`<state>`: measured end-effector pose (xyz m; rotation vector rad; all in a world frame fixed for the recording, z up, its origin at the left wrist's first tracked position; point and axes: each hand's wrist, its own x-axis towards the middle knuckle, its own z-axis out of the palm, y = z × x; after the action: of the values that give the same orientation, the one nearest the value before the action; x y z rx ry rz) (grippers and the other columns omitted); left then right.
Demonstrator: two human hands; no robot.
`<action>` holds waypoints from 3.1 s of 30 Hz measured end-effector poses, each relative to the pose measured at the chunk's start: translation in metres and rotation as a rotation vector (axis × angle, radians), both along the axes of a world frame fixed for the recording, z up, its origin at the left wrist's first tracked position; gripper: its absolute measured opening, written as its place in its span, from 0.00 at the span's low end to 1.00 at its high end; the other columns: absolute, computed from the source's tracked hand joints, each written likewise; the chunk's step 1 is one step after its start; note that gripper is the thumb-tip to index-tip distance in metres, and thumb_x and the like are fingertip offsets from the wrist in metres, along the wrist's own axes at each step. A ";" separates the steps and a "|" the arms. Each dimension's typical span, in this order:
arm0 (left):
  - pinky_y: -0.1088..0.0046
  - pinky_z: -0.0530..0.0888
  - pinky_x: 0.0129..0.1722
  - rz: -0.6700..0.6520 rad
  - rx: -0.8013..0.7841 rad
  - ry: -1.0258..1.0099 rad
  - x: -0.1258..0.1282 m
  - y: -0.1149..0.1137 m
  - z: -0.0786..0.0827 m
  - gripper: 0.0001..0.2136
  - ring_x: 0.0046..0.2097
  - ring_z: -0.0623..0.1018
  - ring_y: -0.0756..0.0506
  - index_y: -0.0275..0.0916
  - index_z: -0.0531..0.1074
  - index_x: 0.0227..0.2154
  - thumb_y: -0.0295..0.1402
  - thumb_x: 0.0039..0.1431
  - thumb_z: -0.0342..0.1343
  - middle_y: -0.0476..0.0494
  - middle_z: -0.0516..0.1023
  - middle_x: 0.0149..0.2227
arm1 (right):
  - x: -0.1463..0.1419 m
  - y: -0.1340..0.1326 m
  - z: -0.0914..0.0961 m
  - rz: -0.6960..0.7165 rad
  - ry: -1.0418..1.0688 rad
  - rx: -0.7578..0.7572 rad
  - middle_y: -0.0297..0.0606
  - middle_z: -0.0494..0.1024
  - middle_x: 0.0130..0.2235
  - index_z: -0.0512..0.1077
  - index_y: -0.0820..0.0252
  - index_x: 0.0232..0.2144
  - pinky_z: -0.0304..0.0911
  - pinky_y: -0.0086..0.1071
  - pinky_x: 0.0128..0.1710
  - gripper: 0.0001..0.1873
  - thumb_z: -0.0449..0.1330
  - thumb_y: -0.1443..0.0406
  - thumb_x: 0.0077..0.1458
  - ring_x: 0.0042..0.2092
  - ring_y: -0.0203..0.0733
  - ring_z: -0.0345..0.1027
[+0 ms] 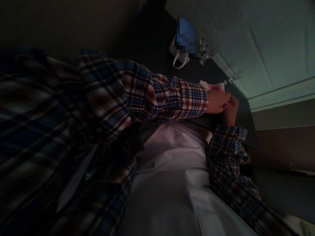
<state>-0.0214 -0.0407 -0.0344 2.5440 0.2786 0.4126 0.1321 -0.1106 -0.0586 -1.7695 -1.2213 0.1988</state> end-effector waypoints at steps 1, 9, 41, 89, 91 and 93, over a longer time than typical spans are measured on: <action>0.64 0.68 0.54 -0.005 -0.001 0.000 0.000 0.000 0.000 0.24 0.53 0.72 0.39 0.26 0.57 0.61 0.31 0.64 0.39 0.31 0.69 0.51 | 0.000 0.000 0.000 -0.002 -0.004 0.000 0.30 0.55 0.23 0.56 0.67 0.21 0.45 0.22 0.29 0.14 0.53 0.61 0.41 0.27 0.21 0.46; 0.64 0.69 0.55 0.006 0.019 -0.005 0.005 0.000 -0.002 0.22 0.54 0.72 0.40 0.27 0.57 0.60 0.31 0.65 0.40 0.33 0.70 0.50 | 0.001 0.001 0.001 -0.024 -0.032 -0.003 0.30 0.55 0.22 0.56 0.67 0.19 0.44 0.21 0.28 0.14 0.53 0.60 0.40 0.27 0.21 0.46; 0.63 0.69 0.54 -0.004 0.005 -0.025 0.003 0.002 -0.003 0.23 0.51 0.73 0.40 0.27 0.58 0.60 0.31 0.64 0.40 0.33 0.71 0.49 | -0.002 0.000 0.002 -0.004 -0.003 -0.013 0.30 0.55 0.23 0.55 0.68 0.20 0.44 0.21 0.29 0.14 0.53 0.60 0.40 0.27 0.21 0.46; 0.66 0.69 0.53 0.007 0.003 0.010 -0.002 -0.001 0.002 0.23 0.51 0.72 0.41 0.27 0.58 0.60 0.32 0.64 0.40 0.33 0.70 0.51 | -0.001 0.001 0.001 -0.016 -0.013 -0.004 0.30 0.56 0.22 0.55 0.68 0.20 0.46 0.20 0.29 0.13 0.53 0.62 0.41 0.27 0.21 0.47; 0.65 0.69 0.53 0.002 0.006 0.010 -0.001 0.000 0.001 0.23 0.51 0.72 0.40 0.27 0.58 0.60 0.31 0.64 0.39 0.32 0.69 0.51 | 0.000 0.000 0.000 -0.019 -0.016 -0.005 0.30 0.55 0.22 0.55 0.68 0.20 0.45 0.20 0.29 0.14 0.53 0.62 0.42 0.27 0.21 0.47; 0.64 0.69 0.53 0.001 0.011 0.003 0.000 0.000 0.001 0.23 0.52 0.72 0.40 0.27 0.58 0.60 0.32 0.64 0.39 0.32 0.69 0.51 | 0.002 0.000 0.000 -0.012 -0.017 -0.007 0.30 0.54 0.22 0.54 0.68 0.20 0.45 0.20 0.29 0.14 0.53 0.62 0.43 0.27 0.21 0.46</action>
<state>-0.0215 -0.0410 -0.0336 2.5557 0.2790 0.4123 0.1337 -0.1104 -0.0585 -1.7878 -1.2234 0.1817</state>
